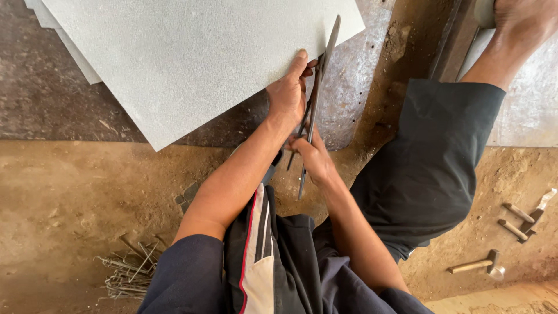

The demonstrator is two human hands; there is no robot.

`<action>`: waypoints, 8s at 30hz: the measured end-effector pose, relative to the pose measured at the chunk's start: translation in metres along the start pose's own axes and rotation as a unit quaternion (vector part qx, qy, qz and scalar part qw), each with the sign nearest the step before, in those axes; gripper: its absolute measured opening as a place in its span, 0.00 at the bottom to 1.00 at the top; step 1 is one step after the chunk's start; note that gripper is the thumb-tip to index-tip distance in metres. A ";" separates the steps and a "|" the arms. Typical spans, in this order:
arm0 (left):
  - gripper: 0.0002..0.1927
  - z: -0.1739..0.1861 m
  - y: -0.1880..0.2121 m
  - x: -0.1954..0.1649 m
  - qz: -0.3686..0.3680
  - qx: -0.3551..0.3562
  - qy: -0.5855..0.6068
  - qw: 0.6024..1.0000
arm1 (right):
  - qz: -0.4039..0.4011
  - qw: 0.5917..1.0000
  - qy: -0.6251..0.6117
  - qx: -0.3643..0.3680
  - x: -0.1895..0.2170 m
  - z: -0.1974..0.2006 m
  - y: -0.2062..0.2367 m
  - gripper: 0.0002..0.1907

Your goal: The person marks a white sheet with a pen, then uses tin snips to cut the sheet into smaller rectangular pieces. The cut pieces are stacked on the work surface.

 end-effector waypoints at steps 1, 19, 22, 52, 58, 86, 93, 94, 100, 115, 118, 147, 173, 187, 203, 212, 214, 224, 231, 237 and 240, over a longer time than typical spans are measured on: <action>0.16 0.001 0.001 0.001 0.004 -0.006 0.009 1.000 | -0.020 0.999 0.043 -0.004 0.000 0.001 0.000 0.16; 0.15 0.009 0.006 -0.017 -0.086 -0.025 -0.022 0.996 | -0.053 0.987 -0.087 0.124 -0.013 0.007 0.038 0.27; 0.17 0.009 0.008 -0.023 -0.090 0.010 -0.004 0.996 | -0.067 0.977 -0.126 0.160 -0.024 0.012 0.059 0.28; 0.31 0.143 0.157 -0.168 -0.185 -0.138 0.179 0.957 | 0.122 0.969 -0.207 -0.056 0.107 0.056 -0.111 0.22; 0.16 0.184 0.167 -0.203 -0.171 -0.194 -0.244 0.935 | 0.094 0.979 -0.150 -0.097 0.115 0.078 -0.143 0.25; 0.45 0.156 0.168 -0.168 -0.241 -0.209 -0.700 0.639 | 0.416 0.707 0.572 0.007 0.112 -0.010 -0.105 0.20; 0.45 0.157 0.169 -0.163 -0.250 -0.188 -0.698 0.644 | 0.380 0.849 0.363 -0.055 0.080 0.051 -0.093 0.16; 0.45 0.154 0.170 -0.163 -0.268 -0.185 -0.705 0.631 | 0.336 0.849 0.395 -0.106 0.068 0.058 -0.079 0.17; 0.44 0.153 0.173 -0.158 -0.292 -0.203 -0.720 0.595 | 0.240 0.853 0.444 -0.133 0.008 0.044 0.008 0.22; 0.43 0.135 0.169 -0.156 -0.231 -0.244 -0.753 0.566 | 0.099 0.822 0.543 -0.141 -0.034 0.059 0.032 0.26; 0.43 0.116 0.174 -0.158 -0.279 -0.214 -0.735 0.579 | 0.005 0.872 0.484 -0.078 -0.042 0.073 0.029 0.18; 0.11 0.121 0.117 -0.112 -0.128 -0.123 -0.228 0.957 | -0.237 0.920 0.198 0.241 -0.093 0.041 0.069 0.33; 0.09 0.123 0.116 -0.108 -0.119 -0.096 -0.149 0.977 | -0.214 0.879 0.332 0.266 -0.066 0.011 0.023 0.37; 0.10 0.121 0.116 -0.110 -0.116 -0.122 -0.175 0.970 | -0.179 0.812 0.522 0.190 -0.047 0.003 0.013 0.26; 0.10 0.125 0.119 -0.107 -0.126 -0.116 -0.153 0.973 | -0.146 0.837 0.466 0.247 -0.042 -0.010 0.012 0.34; 0.08 0.129 0.119 -0.103 -0.162 -0.113 -0.158 0.967 | -0.230 0.842 0.399 0.281 -0.046 0.021 0.017 0.46; 0.07 0.130 0.121 -0.106 -0.162 -0.117 -0.177 0.964 | -0.311 0.811 0.403 0.288 -0.044 0.048 0.023 0.49; 0.09 0.122 0.121 -0.108 -0.128 -0.114 -0.142 0.975 | -0.292 0.655 0.596 0.361 0.007 0.060 -0.048 0.42; 0.08 0.125 0.120 -0.108 -0.133 -0.110 -0.146 0.974 | -0.293 0.612 0.638 0.363 0.006 0.074 -0.071 0.40; 0.09 0.124 0.121 -0.106 -0.132 -0.126 -0.168 0.969 | -0.224 0.566 0.682 0.405 -0.021 0.086 -0.090 0.38; 0.08 0.123 0.121 -0.107 -0.132 -0.139 -0.196 0.962 | -0.202 0.545 0.713 0.392 -0.023 0.086 -0.094 0.39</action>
Point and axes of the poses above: each hand's wrist, its own y-axis away from the middle knuckle, its own z-axis out of the back of the hand, x = y × z, the point moved 8 cm from there along -y, towards the middle knuckle, and after that the axes turned 9 degrees about x, right-handed, at the moved point
